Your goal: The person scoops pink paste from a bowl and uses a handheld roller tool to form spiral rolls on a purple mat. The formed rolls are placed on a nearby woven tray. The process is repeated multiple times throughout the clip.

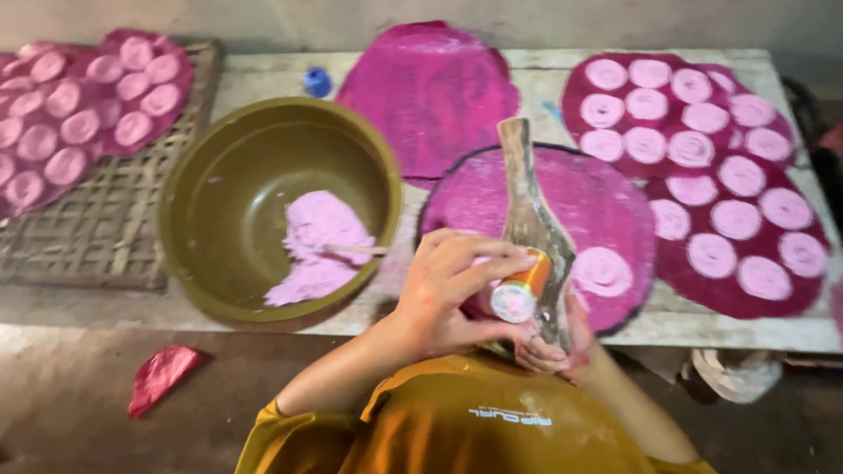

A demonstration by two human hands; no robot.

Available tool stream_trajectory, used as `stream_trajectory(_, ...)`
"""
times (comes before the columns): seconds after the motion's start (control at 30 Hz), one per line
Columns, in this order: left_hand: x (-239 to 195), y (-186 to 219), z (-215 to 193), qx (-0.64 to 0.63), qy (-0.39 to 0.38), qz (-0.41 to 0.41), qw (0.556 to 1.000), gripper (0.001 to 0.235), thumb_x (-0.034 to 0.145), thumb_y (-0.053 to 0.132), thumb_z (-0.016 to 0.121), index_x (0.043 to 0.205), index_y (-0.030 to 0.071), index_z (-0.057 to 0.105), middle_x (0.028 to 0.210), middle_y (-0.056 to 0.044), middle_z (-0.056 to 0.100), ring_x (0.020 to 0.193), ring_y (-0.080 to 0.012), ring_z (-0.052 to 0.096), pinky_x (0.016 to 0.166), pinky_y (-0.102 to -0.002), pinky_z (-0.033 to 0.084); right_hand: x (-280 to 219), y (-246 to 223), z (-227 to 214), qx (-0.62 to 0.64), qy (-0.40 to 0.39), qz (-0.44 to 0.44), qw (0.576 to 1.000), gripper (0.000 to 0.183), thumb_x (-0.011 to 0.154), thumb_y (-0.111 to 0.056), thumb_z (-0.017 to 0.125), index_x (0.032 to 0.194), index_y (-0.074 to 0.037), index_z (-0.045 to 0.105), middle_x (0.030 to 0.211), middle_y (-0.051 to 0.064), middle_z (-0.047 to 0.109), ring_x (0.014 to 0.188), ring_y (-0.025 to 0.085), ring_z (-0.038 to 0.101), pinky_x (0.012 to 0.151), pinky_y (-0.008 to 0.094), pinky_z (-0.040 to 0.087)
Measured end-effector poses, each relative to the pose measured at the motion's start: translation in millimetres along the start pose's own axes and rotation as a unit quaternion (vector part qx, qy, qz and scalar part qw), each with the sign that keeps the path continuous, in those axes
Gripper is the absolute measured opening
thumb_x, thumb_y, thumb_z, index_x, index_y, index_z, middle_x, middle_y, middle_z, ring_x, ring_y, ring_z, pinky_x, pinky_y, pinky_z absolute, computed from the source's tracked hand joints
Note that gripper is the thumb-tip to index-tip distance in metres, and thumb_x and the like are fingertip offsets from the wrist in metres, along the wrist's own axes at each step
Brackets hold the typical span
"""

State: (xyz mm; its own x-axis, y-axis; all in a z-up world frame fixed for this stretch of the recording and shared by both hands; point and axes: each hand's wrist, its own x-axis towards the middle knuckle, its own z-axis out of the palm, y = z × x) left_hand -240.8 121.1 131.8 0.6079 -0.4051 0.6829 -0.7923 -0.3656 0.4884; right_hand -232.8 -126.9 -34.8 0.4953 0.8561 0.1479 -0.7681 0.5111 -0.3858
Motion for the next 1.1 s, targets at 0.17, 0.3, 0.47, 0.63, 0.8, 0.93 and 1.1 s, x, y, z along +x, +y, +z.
stream_trajectory(0.17, -71.9, -46.0, -88.7, 0.084, -0.144, -0.133, 0.977, 0.046, 0.077, 0.035, 0.083, 0.115, 0.013, 0.069, 0.111, -0.011, 0.073, 0.104, -0.0294, 0.07, 0.094, -0.044, 0.052, 84.7, -11.8, 60.6, -0.614, 0.127, -0.028, 0.779, 0.066, 0.086, -0.062, 0.071, 0.101, 0.002, 0.069, 0.072, 0.015, 0.068, 0.056, 0.026, 0.065, 0.051, 0.037, 0.051)
stream_trajectory(0.3, -129.6, -64.9, -133.4, -0.043, -0.364, -0.437, 0.822, 0.039, 0.092, 0.047, 0.07, 0.105, 0.011, 0.077, 0.083, -0.009, 0.074, 0.074, -0.0287, 0.073, 0.068, -0.043, 0.056, 154.7, 9.4, 150.1, -0.889, -0.101, -0.121, 0.43, 0.063, 0.082, -0.061, 0.077, 0.102, -0.001, 0.067, 0.083, 0.01, 0.067, 0.07, 0.027, 0.066, 0.06, 0.038, 0.051)
stream_trajectory(0.47, -156.3, -73.0, -208.6, -0.111, -0.415, -0.162, 0.889, 0.047, 0.07, 0.033, 0.075, 0.111, 0.012, 0.066, 0.086, -0.012, 0.073, 0.076, -0.0336, 0.071, 0.064, -0.044, 0.055, 261.7, 21.4, 207.9, -0.88, -0.32, -0.174, 0.306, 0.06, 0.083, -0.059, 0.075, 0.1, -0.003, 0.064, 0.086, 0.011, 0.062, 0.073, 0.031, 0.062, 0.06, 0.042, 0.047)
stream_trajectory(0.63, -151.0, -45.2, -266.5, -0.077, -0.433, -0.161, 0.883, 0.022, 0.086, 0.027, 0.072, 0.104, 0.014, 0.067, 0.086, -0.011, 0.074, 0.08, -0.0334, 0.071, 0.067, -0.047, 0.054, 275.2, 50.1, 215.4, -0.769, -0.249, 0.119, 0.577, 0.046, 0.103, -0.049, 0.067, 0.086, -0.006, 0.059, 0.081, 0.012, 0.065, 0.082, 0.037, 0.066, 0.065, 0.046, 0.047)
stream_trajectory(0.8, -169.2, -62.4, -299.4, -0.174, -0.294, -0.126, 0.932, 0.033, 0.093, 0.025, 0.068, 0.124, 0.012, 0.069, 0.089, -0.009, 0.076, 0.081, -0.0257, 0.078, 0.071, -0.039, 0.061, 250.9, 80.6, 200.7, -0.695, -0.186, 0.121, 0.684, 0.044, 0.107, -0.046, 0.062, 0.094, -0.004, 0.058, 0.084, 0.015, 0.064, 0.083, 0.038, 0.065, 0.066, 0.046, 0.047)
stream_trajectory(0.93, -163.1, -85.9, -301.7, -0.156, -0.252, -0.094, 0.95, 0.034, 0.094, 0.023, 0.066, 0.125, 0.01, 0.069, 0.093, -0.009, 0.074, 0.083, -0.0247, 0.075, 0.071, -0.038, 0.061, 251.4, 44.5, 230.1, -0.729, -0.152, 0.098, 0.66, 0.04, 0.105, -0.047, 0.061, 0.093, -0.009, 0.061, 0.077, 0.011, 0.064, 0.076, 0.034, 0.066, 0.063, 0.044, 0.046)
stream_trajectory(1.1, -167.2, -105.1, -290.6, -0.23, -0.249, -0.135, 0.931, 0.035, 0.096, 0.02, 0.062, 0.127, 0.008, 0.069, 0.098, -0.009, 0.072, 0.085, -0.0234, 0.072, 0.07, -0.037, 0.06, 282.7, -15.2, 258.5, -0.96, -0.191, -0.205, -0.013, 0.017, 0.094, -0.03, 0.067, 0.088, -0.016, 0.058, 0.077, -0.001, 0.059, 0.07, 0.017, 0.061, 0.061, 0.029, 0.046)
